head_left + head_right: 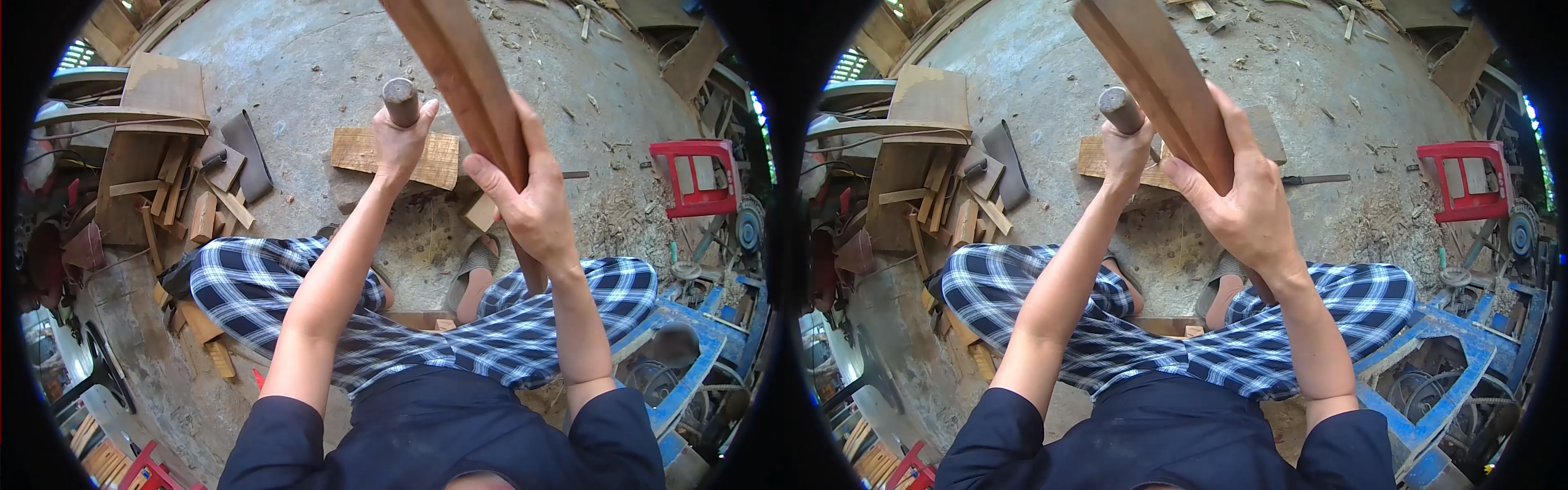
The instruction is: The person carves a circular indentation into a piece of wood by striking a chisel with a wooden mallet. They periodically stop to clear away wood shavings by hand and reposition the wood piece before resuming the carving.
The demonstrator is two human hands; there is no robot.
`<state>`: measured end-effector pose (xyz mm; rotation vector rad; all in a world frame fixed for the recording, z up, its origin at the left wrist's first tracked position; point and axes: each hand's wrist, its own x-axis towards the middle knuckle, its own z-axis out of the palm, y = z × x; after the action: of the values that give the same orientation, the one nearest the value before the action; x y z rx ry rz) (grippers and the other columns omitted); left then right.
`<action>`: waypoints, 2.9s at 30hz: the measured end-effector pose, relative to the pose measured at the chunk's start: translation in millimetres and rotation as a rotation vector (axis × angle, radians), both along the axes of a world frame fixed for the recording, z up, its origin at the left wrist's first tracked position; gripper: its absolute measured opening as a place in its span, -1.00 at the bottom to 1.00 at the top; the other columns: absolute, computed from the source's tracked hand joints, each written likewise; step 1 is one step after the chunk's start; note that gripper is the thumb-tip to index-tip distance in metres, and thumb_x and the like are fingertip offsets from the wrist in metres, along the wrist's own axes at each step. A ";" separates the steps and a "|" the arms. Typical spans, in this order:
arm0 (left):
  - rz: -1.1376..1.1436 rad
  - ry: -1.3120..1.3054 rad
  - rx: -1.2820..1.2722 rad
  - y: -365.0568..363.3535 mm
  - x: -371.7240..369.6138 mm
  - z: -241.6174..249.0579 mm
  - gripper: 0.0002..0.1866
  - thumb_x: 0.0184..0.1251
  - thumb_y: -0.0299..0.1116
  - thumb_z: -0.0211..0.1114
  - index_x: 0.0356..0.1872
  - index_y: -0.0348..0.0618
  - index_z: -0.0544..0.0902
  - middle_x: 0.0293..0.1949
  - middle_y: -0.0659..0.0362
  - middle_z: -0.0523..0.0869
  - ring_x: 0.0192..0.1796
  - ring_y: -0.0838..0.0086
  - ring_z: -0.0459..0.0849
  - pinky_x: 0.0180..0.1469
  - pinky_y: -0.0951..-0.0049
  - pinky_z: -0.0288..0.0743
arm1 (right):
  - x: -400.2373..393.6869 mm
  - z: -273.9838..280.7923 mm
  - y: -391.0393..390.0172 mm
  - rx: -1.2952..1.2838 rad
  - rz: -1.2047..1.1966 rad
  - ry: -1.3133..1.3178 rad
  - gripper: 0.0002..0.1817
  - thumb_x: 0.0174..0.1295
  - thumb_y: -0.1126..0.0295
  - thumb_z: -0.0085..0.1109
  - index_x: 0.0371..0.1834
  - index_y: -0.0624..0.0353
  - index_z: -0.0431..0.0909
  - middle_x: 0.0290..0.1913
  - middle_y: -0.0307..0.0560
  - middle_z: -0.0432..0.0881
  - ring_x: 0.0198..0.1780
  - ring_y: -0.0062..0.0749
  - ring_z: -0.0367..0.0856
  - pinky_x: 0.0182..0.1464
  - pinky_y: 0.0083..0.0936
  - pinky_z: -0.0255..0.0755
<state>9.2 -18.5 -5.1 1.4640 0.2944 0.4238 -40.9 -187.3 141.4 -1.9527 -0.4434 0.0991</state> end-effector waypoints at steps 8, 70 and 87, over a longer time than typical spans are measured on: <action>-0.106 -0.214 -0.105 -15.9 1.8 -8.9 -0.84 0.29 -0.45 0.50 -0.19 -0.24 0.70 -0.38 0.32 0.73 -0.36 0.67 0.57 -0.28 0.49 0.50 | 14.2 -8.5 2.4 -0.464 0.069 -0.296 -0.12 0.30 0.13 0.38 0.62 0.02 0.14 -0.14 0.25 0.79 -0.12 0.05 0.83 -0.08 -0.17 0.71; -0.497 0.339 0.906 6.8 -79.0 -88.9 -0.08 -0.03 -0.54 0.52 0.47 0.26 0.43 0.51 0.06 0.31 0.13 -0.03 0.71 0.10 0.06 0.69 | -4.7 -66.3 -37.2 0.400 -0.273 0.724 -0.35 0.42 0.14 0.29 0.44 0.16 0.26 -0.48 -0.24 0.48 -0.61 -0.60 0.49 -0.62 -0.61 0.48; -0.596 0.281 0.908 55.3 -27.3 -10.4 -0.61 0.07 -0.40 0.46 0.01 0.06 0.77 -0.27 0.05 0.80 -0.15 0.03 0.77 0.00 0.17 0.65 | -17.2 -44.8 -27.4 0.271 -0.195 0.616 -0.31 0.40 0.15 0.31 0.48 0.12 0.21 -0.45 -0.27 0.44 -0.61 -0.64 0.45 -0.63 -0.63 0.46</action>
<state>-18.1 36.8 -15.5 2.4008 -0.1589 -0.1829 -58.1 -214.6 96.6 -1.5853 0.1353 0.4740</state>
